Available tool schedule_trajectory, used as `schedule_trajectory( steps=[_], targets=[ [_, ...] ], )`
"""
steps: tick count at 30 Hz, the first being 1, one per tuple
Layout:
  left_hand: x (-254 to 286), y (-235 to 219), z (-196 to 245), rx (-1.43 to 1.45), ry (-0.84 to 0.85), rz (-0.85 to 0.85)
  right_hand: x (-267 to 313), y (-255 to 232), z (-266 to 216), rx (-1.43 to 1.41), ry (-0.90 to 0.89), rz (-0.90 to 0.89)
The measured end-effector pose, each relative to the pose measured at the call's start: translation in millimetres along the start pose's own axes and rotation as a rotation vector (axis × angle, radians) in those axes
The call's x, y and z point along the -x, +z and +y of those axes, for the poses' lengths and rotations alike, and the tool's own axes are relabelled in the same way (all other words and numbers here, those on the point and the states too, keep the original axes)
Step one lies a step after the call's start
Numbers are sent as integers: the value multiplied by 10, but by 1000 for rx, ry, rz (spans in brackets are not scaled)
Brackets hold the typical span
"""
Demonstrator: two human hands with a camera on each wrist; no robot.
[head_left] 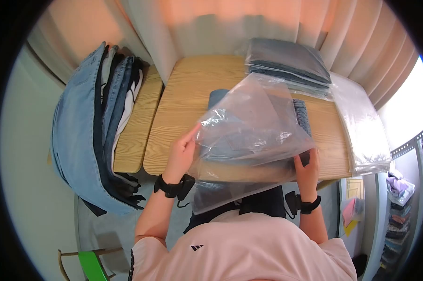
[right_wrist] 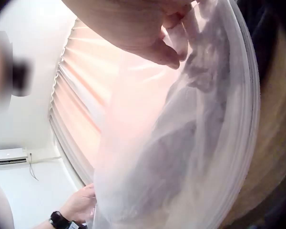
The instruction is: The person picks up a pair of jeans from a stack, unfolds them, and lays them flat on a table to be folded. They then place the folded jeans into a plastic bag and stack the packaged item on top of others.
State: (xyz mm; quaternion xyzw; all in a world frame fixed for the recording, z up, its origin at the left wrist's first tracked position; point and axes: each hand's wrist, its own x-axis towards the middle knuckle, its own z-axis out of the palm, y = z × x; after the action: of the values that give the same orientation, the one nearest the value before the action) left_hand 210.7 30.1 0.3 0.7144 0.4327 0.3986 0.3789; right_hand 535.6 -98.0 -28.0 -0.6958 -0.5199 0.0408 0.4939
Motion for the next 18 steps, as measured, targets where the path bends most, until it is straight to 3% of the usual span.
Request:
schedule_trajectory(
  steps=[1,3,5,7,11,14,16,18],
  targets=[
    [-29,-25,-25,189,-113,113,-15,28,-16,117,-19,-11],
    [-87,-143,-53,311,-136,221,-56,147,-170,43,-29,82],
    [-129,-279,-104,435,-152,322,-162,217,-398,-107,-18,-60],
    [-179,-431,-204,795,-173,489,-200,330,-522,-110,-26,-125],
    [-214,-834,-678,783,-113,527,-252,444,-603,-71,-169,-188],
    [-215,-1084,-1014,757,-116,518,-282,383,-428,11,-115,-136],
    [-201,-1206,-1104,735,-113,520,-310,246,-213,263,-109,-30],
    [-218,-1175,-1101,716,-114,516,-272,96,-11,290,-37,36]
  ],
)
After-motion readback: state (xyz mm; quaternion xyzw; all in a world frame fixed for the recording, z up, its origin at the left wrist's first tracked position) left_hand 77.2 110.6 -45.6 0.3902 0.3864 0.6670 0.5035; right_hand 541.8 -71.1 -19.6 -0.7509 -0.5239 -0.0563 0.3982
